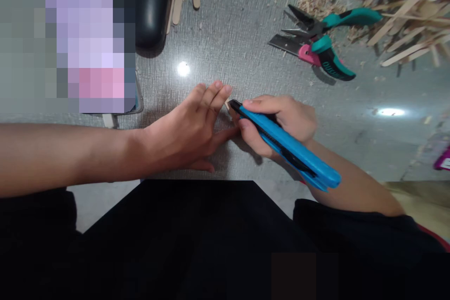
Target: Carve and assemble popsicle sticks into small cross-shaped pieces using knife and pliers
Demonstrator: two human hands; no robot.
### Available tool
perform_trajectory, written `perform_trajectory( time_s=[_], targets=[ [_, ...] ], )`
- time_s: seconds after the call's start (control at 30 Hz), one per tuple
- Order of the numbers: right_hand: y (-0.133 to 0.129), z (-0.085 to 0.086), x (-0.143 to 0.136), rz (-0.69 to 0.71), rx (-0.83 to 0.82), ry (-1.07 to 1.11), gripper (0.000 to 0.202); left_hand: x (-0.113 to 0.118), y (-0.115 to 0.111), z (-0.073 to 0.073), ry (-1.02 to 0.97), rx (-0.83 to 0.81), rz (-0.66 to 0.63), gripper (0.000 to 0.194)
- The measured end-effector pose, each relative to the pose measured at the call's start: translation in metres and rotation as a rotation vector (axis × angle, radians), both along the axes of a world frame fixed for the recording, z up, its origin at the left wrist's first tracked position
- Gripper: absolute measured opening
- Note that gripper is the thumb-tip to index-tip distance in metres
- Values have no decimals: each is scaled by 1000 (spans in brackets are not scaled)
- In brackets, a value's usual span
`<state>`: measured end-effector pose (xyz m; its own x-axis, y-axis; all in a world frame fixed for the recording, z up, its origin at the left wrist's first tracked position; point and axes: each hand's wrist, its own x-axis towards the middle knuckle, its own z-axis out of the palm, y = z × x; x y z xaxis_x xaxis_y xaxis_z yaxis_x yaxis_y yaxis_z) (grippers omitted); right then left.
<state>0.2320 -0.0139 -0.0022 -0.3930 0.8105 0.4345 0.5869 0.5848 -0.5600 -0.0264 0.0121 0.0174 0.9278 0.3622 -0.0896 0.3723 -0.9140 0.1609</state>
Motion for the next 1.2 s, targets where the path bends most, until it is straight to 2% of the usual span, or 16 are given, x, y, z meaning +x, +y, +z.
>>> perform_trajectory(
  time_s=[0.17,0.27,0.6,0.83,1.0,1.2],
  targets=[
    [3,8,-5,76,7,-72,26,0,-1,0,1,23,9,96],
    [4,11,-7,68,10,-88,25,-1,-2,-1,-13,19,17,94],
    [4,7,-6,69,27,-77,13,1,-11,-9,-44,47,75,98],
    [-1,1,-3,14,28,-132,12,1,-13,-13,-58,24,88,99],
    [1,3,-2,57,-6,-107,14,2,-12,-11,-51,11,86,100],
    [1,4,-1,55,-12,-104,13,1,-7,-2,-15,5,44,100]
  ],
)
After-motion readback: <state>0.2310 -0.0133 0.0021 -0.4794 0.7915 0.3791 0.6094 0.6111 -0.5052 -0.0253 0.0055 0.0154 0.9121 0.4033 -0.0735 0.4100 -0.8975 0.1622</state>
